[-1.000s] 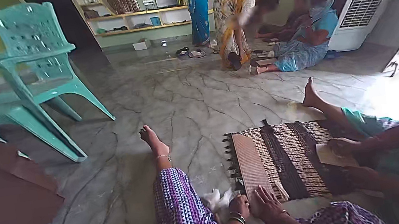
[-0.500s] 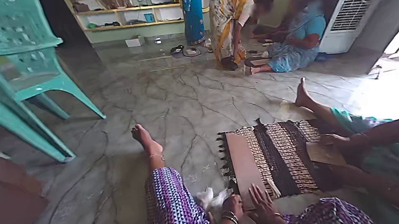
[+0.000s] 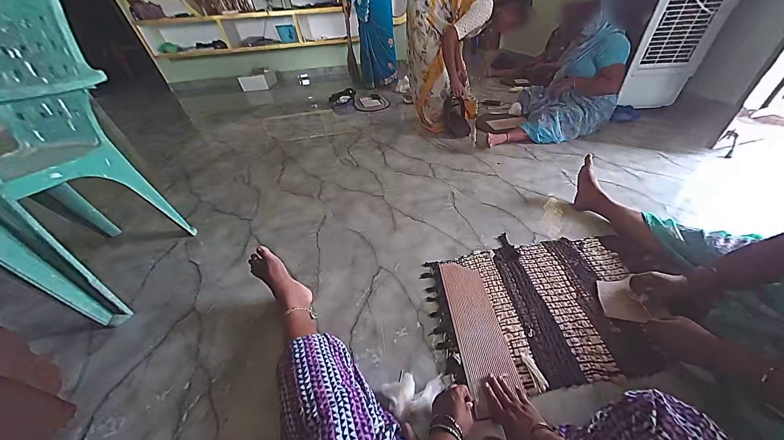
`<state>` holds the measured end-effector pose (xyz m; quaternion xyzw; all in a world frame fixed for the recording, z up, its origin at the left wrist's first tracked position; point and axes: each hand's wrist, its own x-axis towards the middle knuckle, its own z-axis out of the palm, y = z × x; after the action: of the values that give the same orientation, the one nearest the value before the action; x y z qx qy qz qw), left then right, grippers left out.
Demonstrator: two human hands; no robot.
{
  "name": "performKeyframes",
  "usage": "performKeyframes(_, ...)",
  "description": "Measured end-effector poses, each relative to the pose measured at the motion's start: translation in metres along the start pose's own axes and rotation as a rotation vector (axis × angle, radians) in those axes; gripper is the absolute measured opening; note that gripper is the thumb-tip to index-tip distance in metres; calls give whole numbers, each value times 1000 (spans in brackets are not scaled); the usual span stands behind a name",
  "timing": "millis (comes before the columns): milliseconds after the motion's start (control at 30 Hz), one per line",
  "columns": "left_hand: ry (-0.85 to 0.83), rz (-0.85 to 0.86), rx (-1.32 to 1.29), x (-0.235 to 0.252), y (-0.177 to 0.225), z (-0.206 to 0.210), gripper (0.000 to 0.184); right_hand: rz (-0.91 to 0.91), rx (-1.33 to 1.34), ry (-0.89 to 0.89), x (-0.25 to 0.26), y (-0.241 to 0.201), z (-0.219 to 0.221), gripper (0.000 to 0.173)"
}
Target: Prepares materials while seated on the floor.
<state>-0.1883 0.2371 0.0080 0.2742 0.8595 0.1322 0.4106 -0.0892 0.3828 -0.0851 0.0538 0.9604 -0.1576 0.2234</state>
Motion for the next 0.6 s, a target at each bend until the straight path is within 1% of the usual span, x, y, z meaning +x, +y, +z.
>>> performKeyframes(33,75,123,54,7,-15,10,37,9,-6,-30,-4,-3,-6,102)
performKeyframes(67,243,267,82,29,-39,33,35,20,-20,-54,-5,-4,-9,103)
performKeyframes(100,174,190,55,39,-41,38,34,34,-38,-64,-5,-5,-10,102)
performKeyframes(133,97,80,24,43,-35,38,34,48,-64,-78,-5,-7,-13,97)
performKeyframes(167,74,3,1,44,-29,38,34,63,-88,-87,-6,-13,-19,90)
performKeyframes(200,88,-32,-9,43,-27,38,34,77,-105,-79,-5,-18,-23,84)
performKeyframes(233,116,-39,-14,40,-27,38,34,84,-110,-55,-2,-21,-24,83)
performKeyframes(367,162,-38,-36,34,-23,36,33,52,-46,5,6,-11,-13,98)
performKeyframes(500,113,-52,-18,36,-25,36,34,17,10,-57,0,-8,-16,104)
performKeyframes(600,92,-24,-3,38,-26,39,35,20,22,-73,1,-1,0,115)
